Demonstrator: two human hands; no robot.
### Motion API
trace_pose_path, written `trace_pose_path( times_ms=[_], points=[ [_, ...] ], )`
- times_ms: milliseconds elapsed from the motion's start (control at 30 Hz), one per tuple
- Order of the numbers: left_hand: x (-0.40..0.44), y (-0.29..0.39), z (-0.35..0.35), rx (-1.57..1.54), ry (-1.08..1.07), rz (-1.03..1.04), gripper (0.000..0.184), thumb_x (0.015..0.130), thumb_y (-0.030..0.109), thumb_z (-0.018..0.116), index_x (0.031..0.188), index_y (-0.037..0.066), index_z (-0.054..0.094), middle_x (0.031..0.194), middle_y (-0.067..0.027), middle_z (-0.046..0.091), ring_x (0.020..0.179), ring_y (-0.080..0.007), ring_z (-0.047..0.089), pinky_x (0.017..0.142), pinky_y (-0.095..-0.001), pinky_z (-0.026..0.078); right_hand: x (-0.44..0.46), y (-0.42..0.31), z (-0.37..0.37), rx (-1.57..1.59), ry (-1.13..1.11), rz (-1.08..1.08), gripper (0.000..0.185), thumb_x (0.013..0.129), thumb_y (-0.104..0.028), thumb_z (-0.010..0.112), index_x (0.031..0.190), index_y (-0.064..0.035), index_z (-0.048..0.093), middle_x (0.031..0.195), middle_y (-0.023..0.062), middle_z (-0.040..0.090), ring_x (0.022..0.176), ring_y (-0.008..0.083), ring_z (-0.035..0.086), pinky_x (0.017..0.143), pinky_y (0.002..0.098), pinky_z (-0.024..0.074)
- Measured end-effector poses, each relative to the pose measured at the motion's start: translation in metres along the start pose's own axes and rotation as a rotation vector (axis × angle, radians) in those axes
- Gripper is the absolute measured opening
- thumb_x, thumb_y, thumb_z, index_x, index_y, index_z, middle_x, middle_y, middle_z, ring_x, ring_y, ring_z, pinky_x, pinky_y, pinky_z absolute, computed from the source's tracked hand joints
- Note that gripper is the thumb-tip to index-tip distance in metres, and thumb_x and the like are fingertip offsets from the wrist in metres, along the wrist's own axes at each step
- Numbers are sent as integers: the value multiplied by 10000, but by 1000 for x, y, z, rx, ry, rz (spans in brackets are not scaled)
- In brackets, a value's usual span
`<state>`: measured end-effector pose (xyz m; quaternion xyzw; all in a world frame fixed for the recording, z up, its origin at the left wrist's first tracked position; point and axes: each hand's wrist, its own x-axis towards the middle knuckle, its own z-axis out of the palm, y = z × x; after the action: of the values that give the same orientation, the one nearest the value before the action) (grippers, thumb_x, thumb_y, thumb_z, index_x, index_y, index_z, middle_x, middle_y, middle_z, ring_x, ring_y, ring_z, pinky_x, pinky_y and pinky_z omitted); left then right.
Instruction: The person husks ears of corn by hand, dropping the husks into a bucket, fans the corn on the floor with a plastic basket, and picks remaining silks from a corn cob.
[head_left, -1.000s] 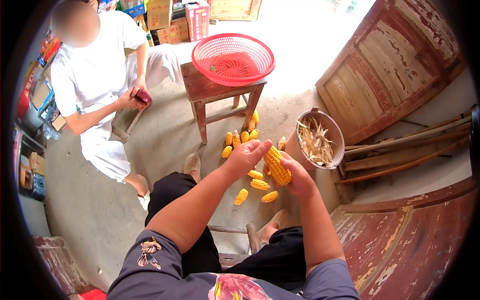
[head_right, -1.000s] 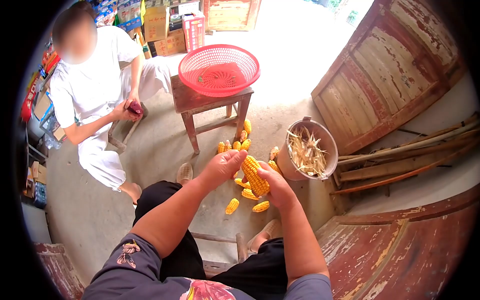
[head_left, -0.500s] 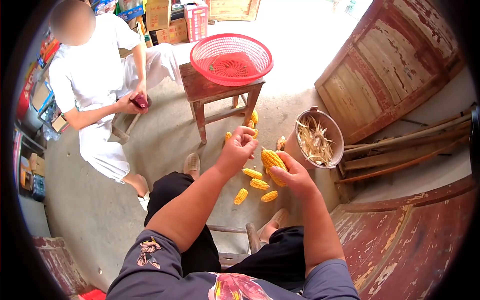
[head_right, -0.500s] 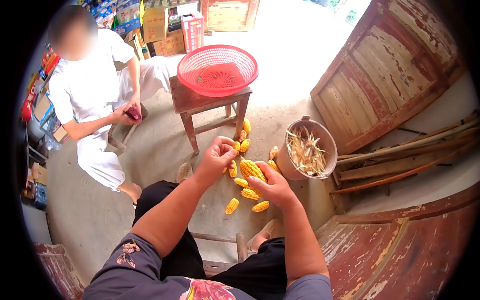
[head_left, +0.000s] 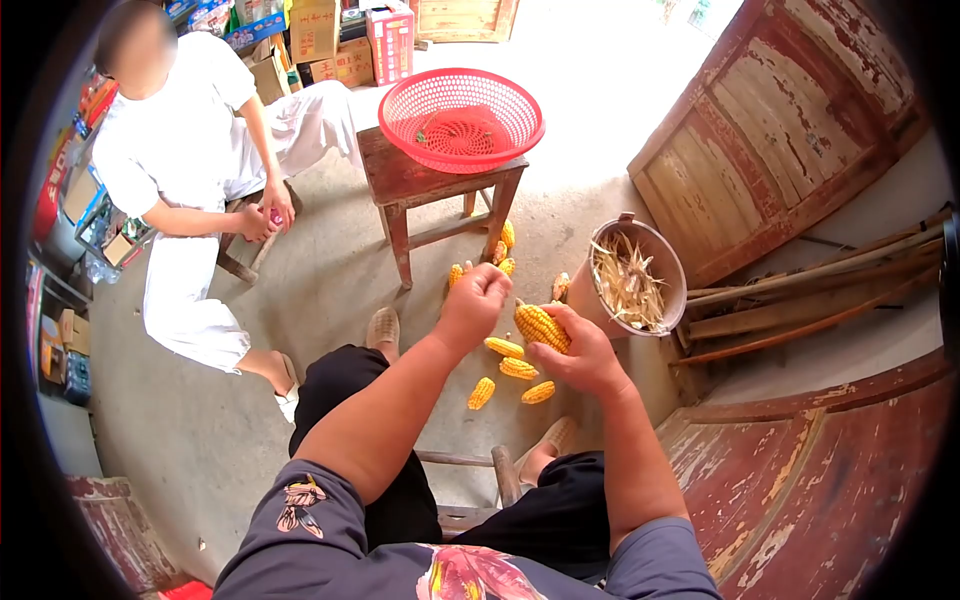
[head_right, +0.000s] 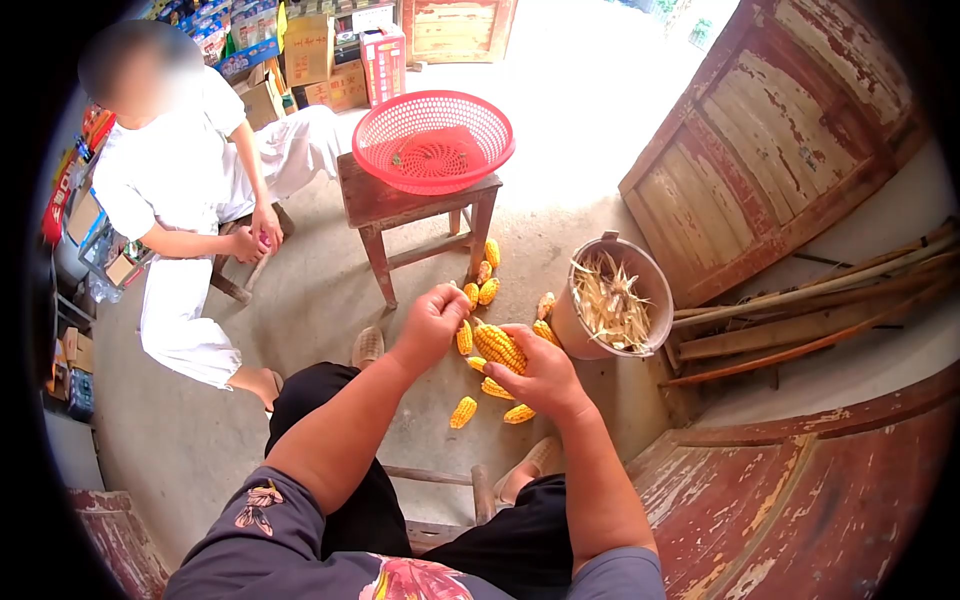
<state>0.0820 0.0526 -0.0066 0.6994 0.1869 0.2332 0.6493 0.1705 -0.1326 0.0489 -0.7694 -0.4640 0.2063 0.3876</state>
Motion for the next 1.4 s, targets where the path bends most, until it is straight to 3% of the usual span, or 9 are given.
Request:
trace_pose_path(
  times_ms=[67,200,367,600,933,1067,1133,1300,1400],
  points=[
    [2,2,-1,-375,62,-236,237,999,255,538,829,93,569,754,15,556,678,-67,511,640,-215,434,0,3,-1,31,19,0,492,805,-192,760,1214,-12,554,1007,104,656,915,150,633,830,293,507],
    [-1,19,-3,-318,39,-266,288,993,327,552,817,99,562,717,28,533,656,-68,503,628,-220,429,-1,3,-5,-4,56,9,483,803,-177,757,1210,-11,557,1003,104,657,903,149,634,833,289,509],
    [-18,49,1,322,-176,-17,355,884,401,694,823,77,564,651,-20,536,586,-112,497,581,-267,423,0,1,-4,-65,103,-17,497,779,-281,774,1171,-35,594,1006,145,671,908,260,678,817,336,529],
    [-19,40,3,296,-231,333,104,840,59,699,933,74,656,866,-45,557,753,-166,556,665,-282,472,-1,3,0,-88,107,-99,474,774,-287,770,1155,-60,601,993,143,671,902,279,676,800,343,533],
    [-22,38,7,510,-211,382,86,816,50,664,890,77,631,896,-74,587,823,-289,615,703,-365,504,-3,2,1,-157,59,-85,463,777,-304,763,1142,-65,608,958,159,675,901,301,670,790,362,532],
    [-21,34,11,268,-157,346,38,867,62,625,880,44,593,877,-83,574,782,-262,589,698,-347,483,-2,8,1,-158,68,-50,484,776,-312,766,1160,-66,604,953,159,677,910,292,673,796,359,530],
    [-14,30,9,-1,-71,234,123,948,115,572,858,31,582,840,-68,545,747,-177,541,707,-299,455,-1,13,-1,-9,22,53,437,822,-207,742,1178,-6,586,1019,105,664,917,180,647,829,299,509],
    [0,9,-11,-34,-50,27,191,987,224,567,923,46,597,861,-23,566,771,-110,531,733,-246,442,0,19,-6,447,-22,150,425,935,-262,646,1243,5,527,1000,69,632,899,111,615,787,254,504],
    [-7,6,-1,-128,-114,-130,259,973,279,595,1047,32,615,955,-22,604,861,-108,550,799,-246,448,2,13,-12,905,-56,214,386,1031,-285,441,1319,-28,457,1015,101,640,843,124,615,717,252,500]
  ],
)
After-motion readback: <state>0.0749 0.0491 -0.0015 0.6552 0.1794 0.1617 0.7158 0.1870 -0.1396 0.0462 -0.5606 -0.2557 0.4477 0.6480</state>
